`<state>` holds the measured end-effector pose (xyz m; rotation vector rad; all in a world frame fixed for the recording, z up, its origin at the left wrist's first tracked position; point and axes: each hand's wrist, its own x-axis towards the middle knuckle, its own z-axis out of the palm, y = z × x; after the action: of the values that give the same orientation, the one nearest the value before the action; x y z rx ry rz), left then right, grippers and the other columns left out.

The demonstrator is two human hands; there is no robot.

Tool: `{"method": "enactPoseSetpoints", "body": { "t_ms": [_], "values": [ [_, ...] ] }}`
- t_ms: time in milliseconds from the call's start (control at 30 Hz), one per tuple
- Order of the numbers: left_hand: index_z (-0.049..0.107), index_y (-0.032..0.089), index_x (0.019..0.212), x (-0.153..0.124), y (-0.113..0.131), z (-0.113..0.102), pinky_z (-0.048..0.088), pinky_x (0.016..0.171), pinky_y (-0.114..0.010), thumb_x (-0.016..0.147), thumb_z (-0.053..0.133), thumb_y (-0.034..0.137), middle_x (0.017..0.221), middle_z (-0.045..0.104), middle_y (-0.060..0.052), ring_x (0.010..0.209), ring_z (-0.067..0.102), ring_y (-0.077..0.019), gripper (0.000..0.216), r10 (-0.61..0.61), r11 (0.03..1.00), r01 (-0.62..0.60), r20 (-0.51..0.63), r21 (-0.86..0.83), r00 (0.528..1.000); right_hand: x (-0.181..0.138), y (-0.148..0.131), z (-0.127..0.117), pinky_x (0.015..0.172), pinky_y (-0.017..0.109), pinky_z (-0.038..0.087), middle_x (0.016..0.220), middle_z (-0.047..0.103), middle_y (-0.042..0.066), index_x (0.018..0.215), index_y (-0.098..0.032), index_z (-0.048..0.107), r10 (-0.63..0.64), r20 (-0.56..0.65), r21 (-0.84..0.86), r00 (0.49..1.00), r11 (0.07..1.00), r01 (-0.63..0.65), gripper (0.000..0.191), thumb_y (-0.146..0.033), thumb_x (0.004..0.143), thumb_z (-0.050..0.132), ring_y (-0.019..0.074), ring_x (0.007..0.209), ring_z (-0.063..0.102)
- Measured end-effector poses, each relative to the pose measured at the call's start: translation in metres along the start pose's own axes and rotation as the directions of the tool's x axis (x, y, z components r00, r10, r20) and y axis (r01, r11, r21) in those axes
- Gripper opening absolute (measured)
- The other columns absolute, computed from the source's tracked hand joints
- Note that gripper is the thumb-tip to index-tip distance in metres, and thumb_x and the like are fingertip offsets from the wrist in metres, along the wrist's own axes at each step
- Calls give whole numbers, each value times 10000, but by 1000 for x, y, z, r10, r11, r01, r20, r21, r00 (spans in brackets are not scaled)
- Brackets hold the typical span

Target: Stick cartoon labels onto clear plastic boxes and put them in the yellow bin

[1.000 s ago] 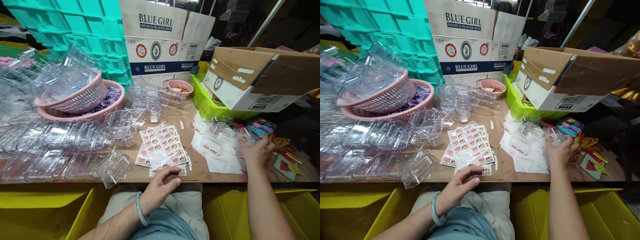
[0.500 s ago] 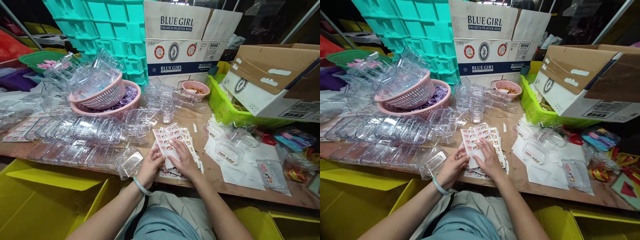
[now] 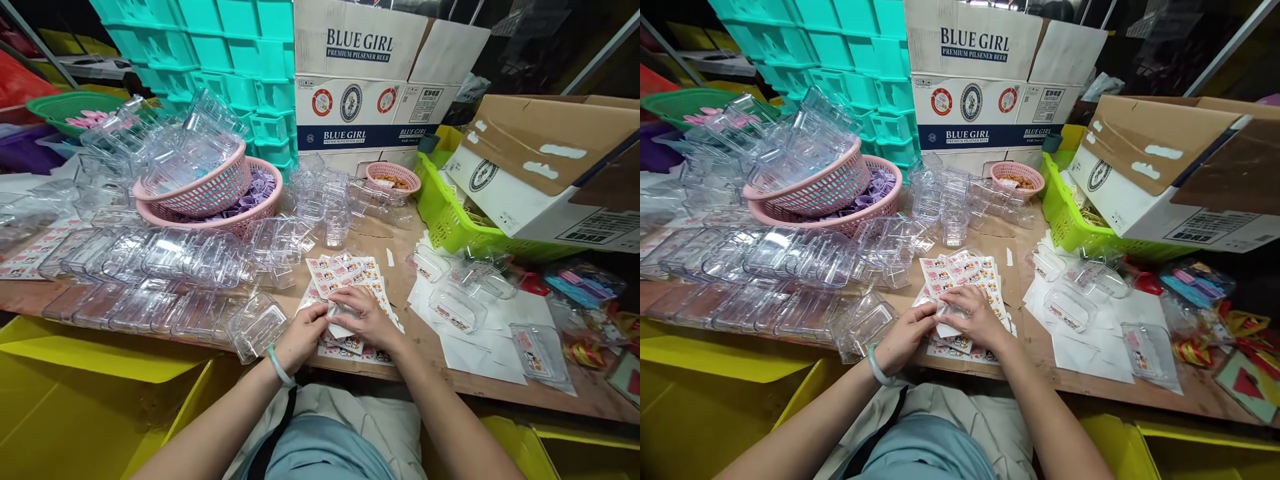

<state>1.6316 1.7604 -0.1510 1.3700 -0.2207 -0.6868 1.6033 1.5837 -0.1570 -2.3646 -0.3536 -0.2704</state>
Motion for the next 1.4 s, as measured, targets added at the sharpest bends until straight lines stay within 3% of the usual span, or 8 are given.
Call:
{"method": "enactPoseSetpoints", "body": {
  "t_ms": [333,533,833,1000,1133,1233,1300,1400],
  "values": [
    [683,134,875,-4,0,7,270,533,-225,741,580,315,598,473,27,528,341,-86,248,-25,999,28,81,-40,996,-3,-6,0,816,366,460,873,703,61,902,-217,695,101,-135,94,986,992,-89,235,-313,934,483,187,844,619],
    [611,144,767,-6,-3,8,293,536,-222,747,551,296,623,457,30,556,358,-89,165,-8,1000,8,70,-4,998,-6,-6,-1,955,371,442,1118,670,48,1090,-272,668,-3,-31,154,999,988,8,273,-291,818,665,195,1057,599],
    [630,138,834,-5,-1,10,289,470,-216,762,512,348,531,430,56,453,370,-78,251,7,990,-7,-2,138,1000,-4,-10,10,858,367,500,945,710,46,939,-263,733,84,-98,319,992,946,-49,176,-291,888,567,190,913,638],
    [591,144,804,-6,-7,14,291,440,-207,730,528,324,511,430,63,406,368,-68,205,-44,998,47,-86,42,995,1,-1,11,831,363,529,917,733,50,873,-215,744,526,-171,734,833,633,-249,203,-387,784,683,196,869,667],
    [509,175,1091,-20,-16,17,354,488,-216,754,561,304,617,437,71,453,417,-79,365,-7,1000,9,-197,10,980,4,8,-6,846,397,540,917,735,48,881,-205,722,665,-378,871,644,490,5,221,-398,783,678,186,843,684],
    [400,238,1287,-38,-13,21,409,629,-225,764,646,307,839,486,19,643,476,-93,582,192,977,-147,-345,154,919,-4,-2,-19,920,433,508,1001,722,54,981,-221,712,462,-706,562,537,827,29,182,-306,850,619,202,933,675],
    [467,238,1258,-44,-4,26,409,710,-232,770,674,337,908,487,-7,744,476,-108,539,256,958,-200,-304,203,918,-15,-15,-22,970,449,474,1105,697,54,1077,-251,692,112,-744,142,659,990,-9,249,-198,847,615,226,1037,641],
    [586,189,1112,-37,8,33,400,679,-237,820,611,415,842,497,-8,684,449,-98,370,111,994,-111,-83,5,990,-31,-32,-16,1000,469,443,1193,664,46,1232,-304,603,-257,-465,-304,847,945,120,485,-79,802,623,247,1132,588]
  ]
}}
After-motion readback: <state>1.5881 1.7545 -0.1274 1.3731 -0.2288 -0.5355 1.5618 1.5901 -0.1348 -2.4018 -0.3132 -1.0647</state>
